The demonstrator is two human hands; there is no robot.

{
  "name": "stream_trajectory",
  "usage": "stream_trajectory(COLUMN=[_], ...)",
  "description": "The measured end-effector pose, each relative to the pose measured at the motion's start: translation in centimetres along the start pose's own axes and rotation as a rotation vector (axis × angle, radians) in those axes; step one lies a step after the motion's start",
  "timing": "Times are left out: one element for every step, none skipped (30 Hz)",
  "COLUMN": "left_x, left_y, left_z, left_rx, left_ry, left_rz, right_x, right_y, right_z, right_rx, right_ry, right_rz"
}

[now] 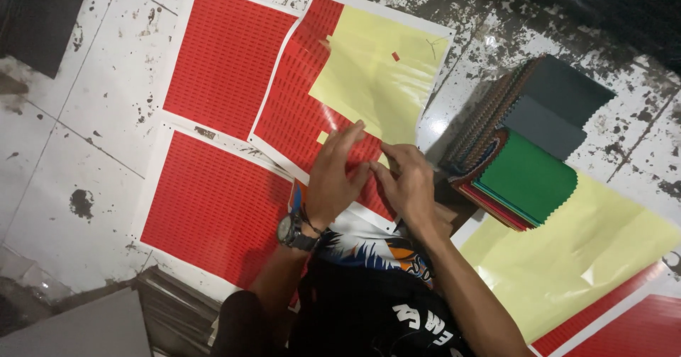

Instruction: The person is peeling small red stickers from a sheet and applying them to the top of fabric swatches to create a sample book.

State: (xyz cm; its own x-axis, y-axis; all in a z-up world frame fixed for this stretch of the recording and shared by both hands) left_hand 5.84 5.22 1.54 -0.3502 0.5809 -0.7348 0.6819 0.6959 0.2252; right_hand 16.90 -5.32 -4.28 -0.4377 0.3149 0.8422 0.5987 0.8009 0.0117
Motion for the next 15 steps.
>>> stream_trajectory(left_x=[0.4,0.6,0.9,1.0,1.2,1.3,1.0,0.8,0.6,0.5,0.5,0.5,-0.4,-0.6,-0.8], left_y=[-0.1,-0.1,-0.2,-0.2,-0.2,-0.3,-0.3,-0.2,-0.1,-0.3,-0.3,-0.4,-0.4,-0.3,-0.3], left_z=[-0.1,0.4,0.9,0.9,1.1,1.5,1.4,1.3,1.1,1.2,1.0,0.8,0.5,0.0,-0.4], left_rx=[0.0,0.062,0.125,0.124,0.157,0.192,0.195,0.185,0.176,0.176,0.138,0.098,0.097,0.056,0.015], left_ry=[0.002,0.028,0.055,0.056,0.056,0.054,0.054,0.081,0.108,0.11,0.087,0.063,0.065,-0.154,-0.372], left_rz=[-0.003,0.011,0.025,0.028,0.013,-0.001,0.001,-0.001,-0.004,-0.001,-0.016,-0.032,-0.03,-0.116,-0.201], right_x=[0.1,0.3,0.5,0.2,0.0,-0.2,0.0,0.6,1.2,1.2,1.1,1.1,2.6,2.6,2.9], right_y=[-0.2,-0.3,-0.4,-0.5,-0.5,-0.7,-0.7,-0.7,-0.7,-0.5,-0.4,-0.3,-0.3,-0.2,-0.4], right_z=[0.0,-0.2,-0.5,-0.3,-0.2,-0.2,-0.4,-0.8,-1.1,-1.3,-1.3,-1.3,-2.1,-2.3,-2.1], right_rx=[0.004,-0.028,-0.06,-0.063,-0.085,-0.108,-0.111,-0.136,-0.162,-0.164,-0.135,-0.105,-0.106,-0.048,0.013], right_ry=[0.002,-0.007,-0.015,-0.014,-0.032,-0.051,-0.05,-0.044,-0.038,-0.036,0.068,0.172,0.174,0.418,0.66], right_rz=[0.001,-0.006,-0.013,-0.015,-0.037,-0.056,-0.054,-0.092,-0.129,-0.13,-0.138,-0.148,-0.15,0.026,0.203])
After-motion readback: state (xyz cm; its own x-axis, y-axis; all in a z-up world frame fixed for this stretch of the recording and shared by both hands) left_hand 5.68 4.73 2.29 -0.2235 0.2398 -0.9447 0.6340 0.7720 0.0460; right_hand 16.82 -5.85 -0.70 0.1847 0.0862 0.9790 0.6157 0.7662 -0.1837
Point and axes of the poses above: each hand's wrist, its own y-axis towards the middle knuckle, its own z-axis out of the palm, x = y × z, the point moved 8 cm from there along y, towards the middle knuckle, and after that the axes turned 3 degrees about -z, right-handed, at the moved point
